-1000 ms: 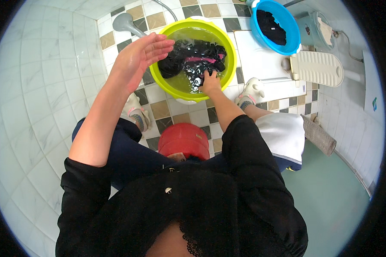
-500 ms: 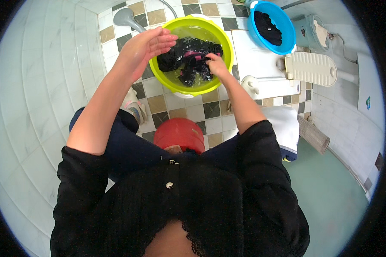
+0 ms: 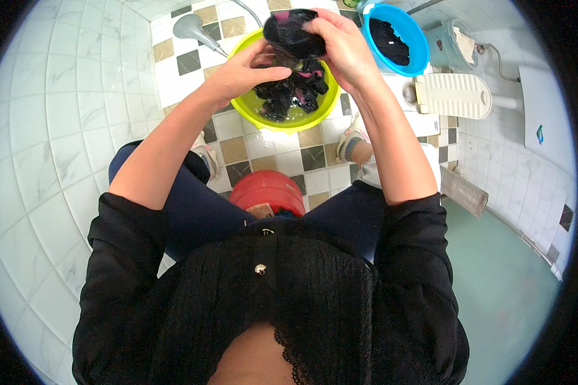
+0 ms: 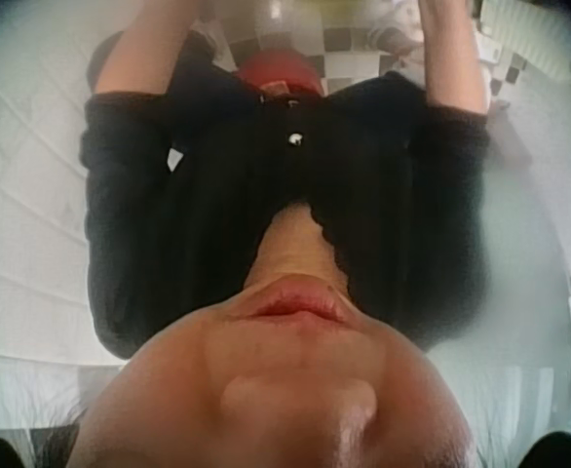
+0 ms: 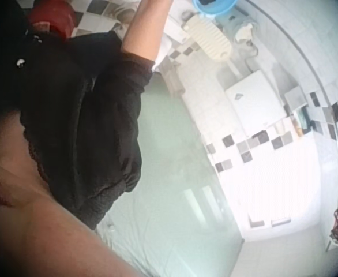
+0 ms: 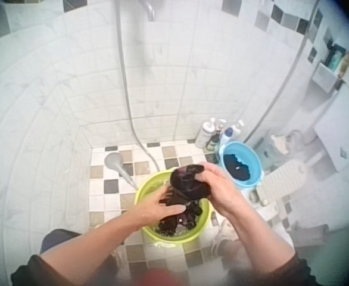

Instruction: The person hand washes dark-colored garments in a yellow basin filled with water, repeatedly submerging, agitating, and wringing the items. The person then transfers the wet clothes to a blue basin and empties the yellow basin.

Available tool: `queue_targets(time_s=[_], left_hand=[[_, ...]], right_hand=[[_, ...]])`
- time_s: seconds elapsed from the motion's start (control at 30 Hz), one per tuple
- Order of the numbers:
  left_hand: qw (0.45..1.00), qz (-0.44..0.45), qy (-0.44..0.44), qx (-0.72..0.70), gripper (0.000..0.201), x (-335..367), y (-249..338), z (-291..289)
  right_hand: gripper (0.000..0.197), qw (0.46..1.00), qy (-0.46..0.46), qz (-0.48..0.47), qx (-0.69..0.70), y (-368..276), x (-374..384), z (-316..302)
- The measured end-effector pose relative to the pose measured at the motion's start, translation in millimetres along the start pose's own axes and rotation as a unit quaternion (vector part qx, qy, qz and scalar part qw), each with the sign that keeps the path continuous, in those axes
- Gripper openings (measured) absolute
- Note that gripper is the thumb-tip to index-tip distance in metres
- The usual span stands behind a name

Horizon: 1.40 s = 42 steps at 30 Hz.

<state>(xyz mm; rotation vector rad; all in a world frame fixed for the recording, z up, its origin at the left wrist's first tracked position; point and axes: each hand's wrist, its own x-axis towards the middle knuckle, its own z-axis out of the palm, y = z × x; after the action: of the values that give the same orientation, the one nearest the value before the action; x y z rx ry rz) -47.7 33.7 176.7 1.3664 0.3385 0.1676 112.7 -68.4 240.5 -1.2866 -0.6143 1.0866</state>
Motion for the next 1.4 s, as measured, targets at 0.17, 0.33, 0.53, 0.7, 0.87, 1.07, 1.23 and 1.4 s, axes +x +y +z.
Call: queue_targets(time_s=[0.17, 0.33, 0.53, 0.7, 0.87, 1.07, 1.23, 1.4], left_hand=[[0.994, -0.038, 0.096, 0.035, 0.039, 3.8, 5.3, -5.3], [0.987, -0.057, 0.094, 0.120, 0.040, 4.9, -13.0, -14.8], [0.971, -0.070, 0.110, 0.201, 0.044, 8.5, -13.0, -16.1], [0.970, -0.089, 0.107, 0.200, 0.043, 5.1, -16.5, -16.7], [0.971, -0.093, 0.099, 0.196, 0.043, 10.9, -16.4, -12.7], [0.976, -0.089, 0.106, 0.167, 0.042, 14.4, -24.3, -13.9], [0.971, -0.086, 0.126, 0.184, 0.041, 20.1, -18.8, -14.3], [0.971, -0.091, 0.131, 0.178, 0.039, 12.4, -17.8, -12.5]], right_hand=[[0.024, 0.996, -0.033, 0.000, -0.082, 3.1, 6.1, -1.4], [0.027, 0.983, -0.004, 0.055, -0.175, 54.0, 14.9, -17.4], [0.033, 0.891, 0.017, -0.025, -0.453, 207.2, 17.8, -63.8], [0.066, 0.771, -0.143, 0.122, -0.608, 279.4, -10.2, -50.1], [0.072, 0.702, -0.159, 0.170, -0.673, 347.4, -11.1, -62.0], [0.027, 0.790, -0.120, 0.237, -0.552, 319.0, 33.7, -79.5], [0.044, 0.781, 0.206, 0.047, -0.588, 286.1, 27.8, -103.3], [0.073, 0.812, 0.169, 0.211, -0.517, 318.5, 44.0, -122.4]])
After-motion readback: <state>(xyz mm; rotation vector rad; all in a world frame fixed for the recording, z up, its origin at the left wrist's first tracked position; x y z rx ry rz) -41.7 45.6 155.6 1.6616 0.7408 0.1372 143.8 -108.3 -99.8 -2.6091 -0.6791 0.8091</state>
